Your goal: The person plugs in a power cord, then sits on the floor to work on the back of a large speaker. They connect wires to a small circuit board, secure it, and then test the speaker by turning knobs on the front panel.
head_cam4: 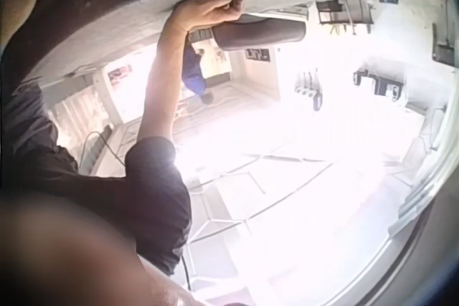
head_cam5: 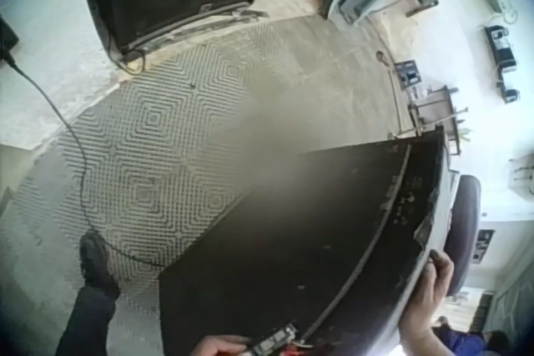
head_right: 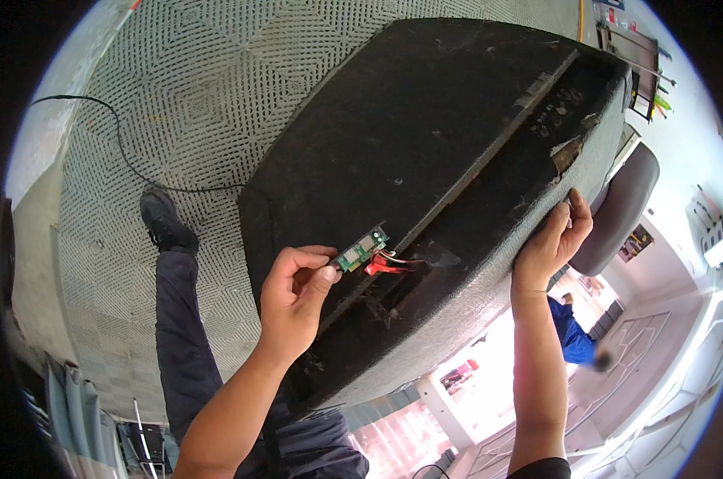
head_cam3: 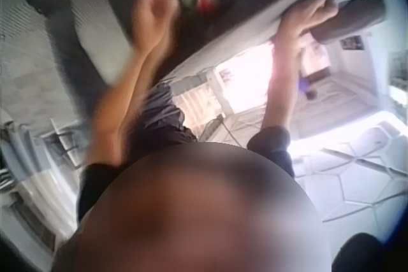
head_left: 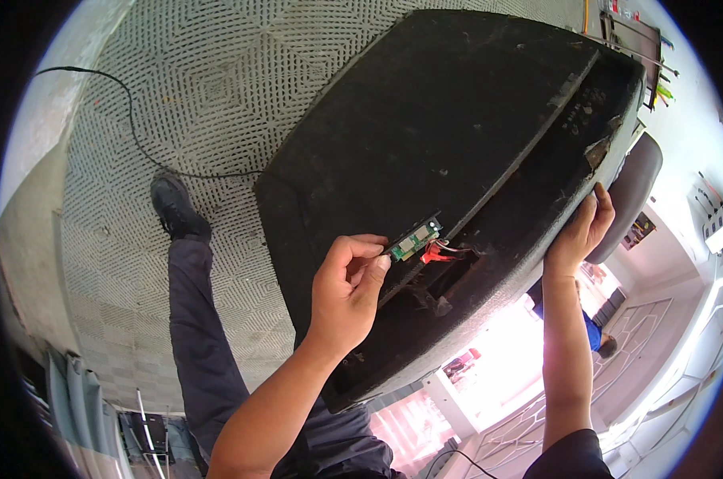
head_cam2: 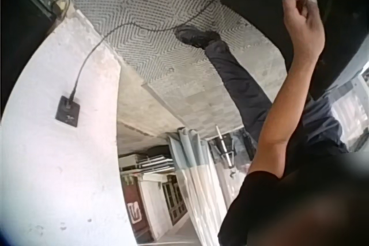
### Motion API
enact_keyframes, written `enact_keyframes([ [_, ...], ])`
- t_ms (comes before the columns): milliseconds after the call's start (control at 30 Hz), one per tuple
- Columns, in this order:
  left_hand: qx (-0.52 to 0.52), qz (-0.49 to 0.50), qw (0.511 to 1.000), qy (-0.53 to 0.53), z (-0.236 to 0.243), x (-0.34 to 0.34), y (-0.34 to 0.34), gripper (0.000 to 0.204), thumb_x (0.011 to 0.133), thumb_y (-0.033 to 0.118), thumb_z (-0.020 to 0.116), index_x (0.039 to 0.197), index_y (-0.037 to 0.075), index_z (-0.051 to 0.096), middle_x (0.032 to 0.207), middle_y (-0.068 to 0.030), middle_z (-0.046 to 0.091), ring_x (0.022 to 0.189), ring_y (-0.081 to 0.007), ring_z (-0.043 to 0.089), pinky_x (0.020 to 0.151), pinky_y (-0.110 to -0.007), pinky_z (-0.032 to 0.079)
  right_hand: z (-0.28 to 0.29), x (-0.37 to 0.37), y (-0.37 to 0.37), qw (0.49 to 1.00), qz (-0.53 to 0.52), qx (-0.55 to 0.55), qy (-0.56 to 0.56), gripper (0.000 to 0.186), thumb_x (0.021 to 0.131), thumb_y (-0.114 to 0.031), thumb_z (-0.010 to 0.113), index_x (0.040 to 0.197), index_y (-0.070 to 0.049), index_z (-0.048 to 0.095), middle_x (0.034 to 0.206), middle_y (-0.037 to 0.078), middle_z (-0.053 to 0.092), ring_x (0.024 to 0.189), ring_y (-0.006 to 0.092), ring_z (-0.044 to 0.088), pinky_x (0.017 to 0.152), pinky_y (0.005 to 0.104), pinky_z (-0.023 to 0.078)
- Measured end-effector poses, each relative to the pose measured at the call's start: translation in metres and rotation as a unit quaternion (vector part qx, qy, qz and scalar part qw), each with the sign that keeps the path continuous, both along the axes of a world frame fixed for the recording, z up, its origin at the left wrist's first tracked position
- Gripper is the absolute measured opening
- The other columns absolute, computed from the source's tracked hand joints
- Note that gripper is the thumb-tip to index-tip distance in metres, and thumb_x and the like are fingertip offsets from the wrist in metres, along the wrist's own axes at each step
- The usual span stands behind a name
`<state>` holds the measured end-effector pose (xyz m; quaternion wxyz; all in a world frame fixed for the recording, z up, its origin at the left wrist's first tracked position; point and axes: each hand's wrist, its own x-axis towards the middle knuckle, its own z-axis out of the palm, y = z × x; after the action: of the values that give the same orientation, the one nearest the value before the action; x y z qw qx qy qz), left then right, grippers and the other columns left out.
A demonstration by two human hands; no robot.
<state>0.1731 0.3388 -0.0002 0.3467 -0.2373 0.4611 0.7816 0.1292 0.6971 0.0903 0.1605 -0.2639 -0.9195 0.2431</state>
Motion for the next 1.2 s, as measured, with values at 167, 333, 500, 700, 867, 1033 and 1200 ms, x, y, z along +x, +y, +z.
enact_keyframes([
  [167,0.009,0.012,1.000,-0.010,-0.001,0.003,0.006,0.009,0.108,0.004,0.069,0.112,0.001,0.062,0.125,-0.0116,0.072,0.097,-0.0071,0.066,0.085,-0.023,0.055,-0.001,-0.001,-0.002,1.000,-0.001,0.012,0.002,0.031,0.114,-0.016,0.056,0.140,0.002,0.057,0.132,0.008,0.062,0.118,0.0149,0.056,0.109,0.0297,0.042],
  [333,-0.131,-0.052,0.982,0.127,0.000,-0.012,0.011,0.016,0.099,0.004,0.076,0.113,0.002,0.067,0.123,-0.0144,0.072,0.101,-0.0204,0.071,0.089,-0.033,0.057,-0.002,0.000,-0.002,1.000,-0.001,0.009,0.007,0.031,0.113,-0.016,0.057,0.139,0.001,0.057,0.132,0.008,0.061,0.118,0.0149,0.055,0.109,0.0296,0.042],
  [500,-0.238,-0.103,0.910,0.323,0.006,-0.039,0.017,0.026,0.089,0.006,0.083,0.112,0.006,0.072,0.110,-0.0120,0.071,0.098,-0.0328,0.067,0.086,-0.043,0.055,-0.002,0.001,-0.001,1.000,0.007,0.010,0.013,0.030,0.113,-0.014,0.056,0.140,0.001,0.058,0.134,0.008,0.061,0.119,0.0149,0.055,0.110,0.0304,0.042],
  [700,-0.204,-0.137,0.926,0.286,0.018,-0.038,0.033,0.018,0.089,0.004,0.084,0.102,0.006,0.071,0.093,-0.0095,0.071,0.079,-0.0297,0.068,0.069,-0.040,0.054,-0.004,0.001,-0.001,1.000,0.014,0.019,0.017,0.030,0.112,-0.011,0.056,0.140,-0.001,0.058,0.137,0.008,0.060,0.120,0.0147,0.055,0.111,0.0309,0.041],
  [867,-0.140,-0.111,0.973,0.149,0.023,-0.022,0.026,0.013,0.093,0.004,0.082,0.101,0.004,0.071,0.090,-0.0090,0.071,0.075,-0.0229,0.068,0.067,-0.035,0.053,-0.003,0.001,-0.002,1.000,0.006,0.016,0.008,0.031,0.113,-0.012,0.055,0.142,-0.001,0.058,0.137,0.008,0.060,0.121,0.0150,0.055,0.111,0.0306,0.041],
  [1033,-0.038,-0.048,0.998,0.006,0.018,-0.018,0.019,0.010,0.103,0.007,0.077,0.108,0.001,0.071,0.094,-0.0007,0.071,0.078,-0.0051,0.060,0.070,-0.023,0.049,-0.003,0.001,-0.001,1.000,0.014,0.014,0.005,0.031,0.113,-0.012,0.055,0.142,-0.001,0.057,0.138,0.008,0.059,0.122,0.0155,0.055,0.111,0.0309,0.041],
  [1200,0.014,0.015,0.998,-0.066,0.016,-0.018,0.017,0.011,0.106,0.010,0.075,0.111,0.002,0.070,0.096,0.0035,0.068,0.082,-0.0017,0.058,0.072,-0.020,0.047,-0.003,0.001,-0.002,1.000,0.017,0.019,0.003,0.031,0.113,-0.012,0.056,0.141,0.000,0.058,0.137,0.009,0.060,0.122,0.0160,0.055,0.112,0.0313,0.041],
])
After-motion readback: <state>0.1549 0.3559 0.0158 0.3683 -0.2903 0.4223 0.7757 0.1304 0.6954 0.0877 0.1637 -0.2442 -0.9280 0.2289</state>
